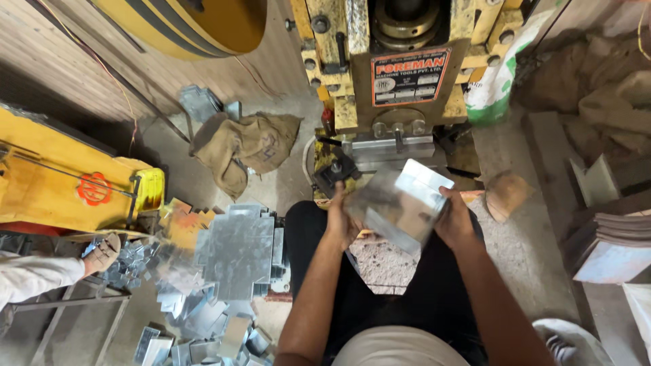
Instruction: The person operates a hydraulic press to shape rectangular metal sheets. They pick up a sheet, place it into the press die, activate the machine to stamp the metal, and then remove the shaped piece. The process is repeated continuously with a stack of metal sheets.
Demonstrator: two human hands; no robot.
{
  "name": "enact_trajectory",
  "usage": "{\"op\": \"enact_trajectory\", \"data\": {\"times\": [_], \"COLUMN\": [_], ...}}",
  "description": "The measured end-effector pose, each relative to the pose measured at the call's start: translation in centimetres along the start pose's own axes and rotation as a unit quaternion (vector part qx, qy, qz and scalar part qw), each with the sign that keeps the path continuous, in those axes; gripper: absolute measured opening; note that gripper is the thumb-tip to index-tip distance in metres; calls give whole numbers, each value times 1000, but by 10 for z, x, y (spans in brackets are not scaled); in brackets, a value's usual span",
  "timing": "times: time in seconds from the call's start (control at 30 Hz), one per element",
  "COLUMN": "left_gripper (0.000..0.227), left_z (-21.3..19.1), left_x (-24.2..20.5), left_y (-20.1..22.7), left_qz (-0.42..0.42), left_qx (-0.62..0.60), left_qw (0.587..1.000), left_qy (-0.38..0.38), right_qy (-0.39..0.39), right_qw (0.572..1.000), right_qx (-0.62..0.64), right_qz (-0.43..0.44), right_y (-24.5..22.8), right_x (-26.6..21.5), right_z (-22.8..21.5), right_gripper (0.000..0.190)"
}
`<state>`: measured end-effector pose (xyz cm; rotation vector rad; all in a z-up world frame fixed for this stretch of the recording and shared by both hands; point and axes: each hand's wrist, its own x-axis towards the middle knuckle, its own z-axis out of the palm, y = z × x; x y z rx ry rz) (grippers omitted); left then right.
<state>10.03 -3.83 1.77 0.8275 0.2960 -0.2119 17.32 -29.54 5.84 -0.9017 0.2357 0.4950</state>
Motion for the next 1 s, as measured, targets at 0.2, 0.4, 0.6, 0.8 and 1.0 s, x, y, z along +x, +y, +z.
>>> {"op": "enact_trajectory", "data": {"times": [0.2, 0.4, 0.6, 0.8, 1.0], "left_gripper": [100, 102, 89, 63, 54], "left_z": [14, 12, 38, 18, 15], "left_x": [-6, -23, -8, 24, 37], "left_y": [-15, -35, -19, -15, 3], "left_qz": [69, 199, 225, 262, 244], "left_qx": [22, 134, 209, 206, 208], "left_qw": [996, 969, 952, 939, 937], "left_qy": [45, -58, 18, 89, 134], "right_qy": [-65, -57, -45, -83, 19], "right_qw": [990, 976, 976, 964, 926], "right_qx": [-76, -37, -137, -187, -322], "right_qz": [-96, -206, -161, -167, -194], "right_y": [18, 26, 11, -4, -4], "right_x": [-3, -6, -4, 27, 46], "right_z": [17, 0, 29, 22, 6], "right_gripper": [55, 60, 85, 92, 84]}}
